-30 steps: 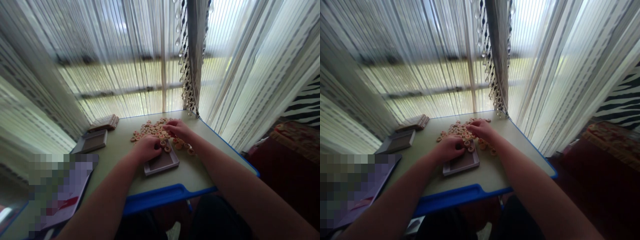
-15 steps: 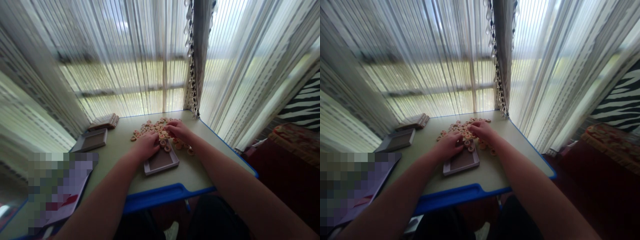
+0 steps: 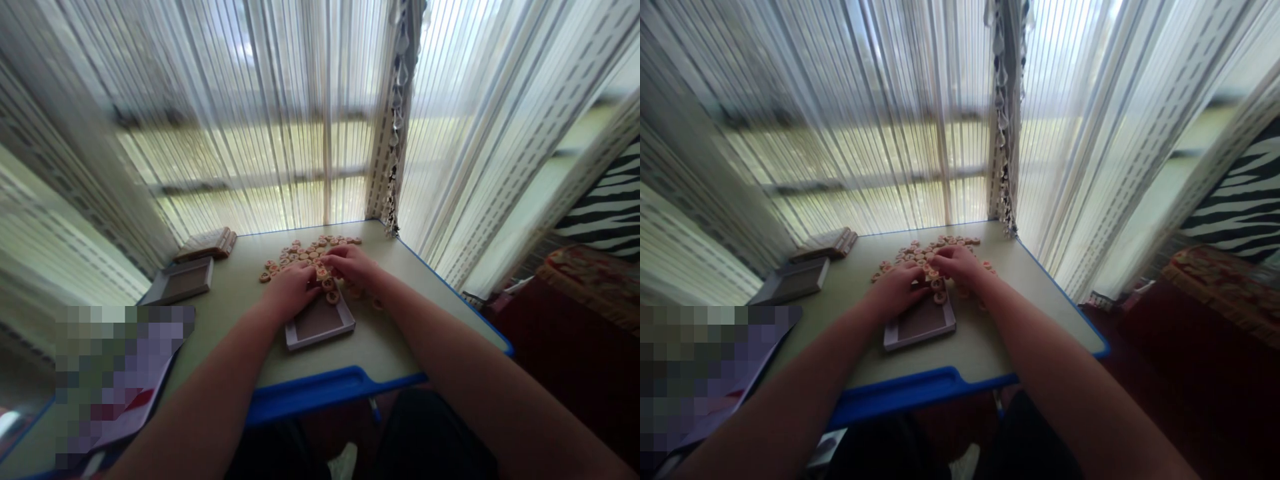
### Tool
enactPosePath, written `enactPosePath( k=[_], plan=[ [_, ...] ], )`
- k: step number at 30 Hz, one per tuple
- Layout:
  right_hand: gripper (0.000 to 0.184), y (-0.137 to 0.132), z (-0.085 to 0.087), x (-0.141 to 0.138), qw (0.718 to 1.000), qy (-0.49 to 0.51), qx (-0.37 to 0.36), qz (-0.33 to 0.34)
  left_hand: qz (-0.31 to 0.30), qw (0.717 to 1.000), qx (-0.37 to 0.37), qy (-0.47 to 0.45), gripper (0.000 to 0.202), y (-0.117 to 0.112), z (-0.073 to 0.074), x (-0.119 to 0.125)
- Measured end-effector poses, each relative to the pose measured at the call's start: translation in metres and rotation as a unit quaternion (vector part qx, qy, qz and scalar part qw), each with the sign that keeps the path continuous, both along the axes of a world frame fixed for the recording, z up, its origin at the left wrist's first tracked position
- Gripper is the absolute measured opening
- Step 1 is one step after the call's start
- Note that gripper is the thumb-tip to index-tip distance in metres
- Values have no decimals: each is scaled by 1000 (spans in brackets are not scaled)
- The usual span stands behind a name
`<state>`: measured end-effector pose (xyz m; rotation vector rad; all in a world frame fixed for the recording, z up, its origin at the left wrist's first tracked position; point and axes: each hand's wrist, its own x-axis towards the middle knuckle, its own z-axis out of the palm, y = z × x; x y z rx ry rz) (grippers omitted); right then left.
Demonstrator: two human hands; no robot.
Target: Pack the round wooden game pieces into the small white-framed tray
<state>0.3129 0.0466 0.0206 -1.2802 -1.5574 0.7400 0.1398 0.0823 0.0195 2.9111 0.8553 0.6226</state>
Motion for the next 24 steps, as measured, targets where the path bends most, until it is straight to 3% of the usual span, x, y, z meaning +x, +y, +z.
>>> enactPosePath(
  k=[5,10,16,24],
  plan=[
    [32,-1,5,2,999,-43,17,-17,0,1000,-8,-4,16,0,1,1],
    [28,-4,12,7,997,-72,12,38,-6,1000,-26,-17,11,1,2,1],
    [25,-6,15,13,993,12,-84,78,4,983,-87,-161,40,-1,7,1],
    [33,-11,21,12,973,118,-152,126,-19,988,-40,-146,27,-5,10,-1]
  ],
)
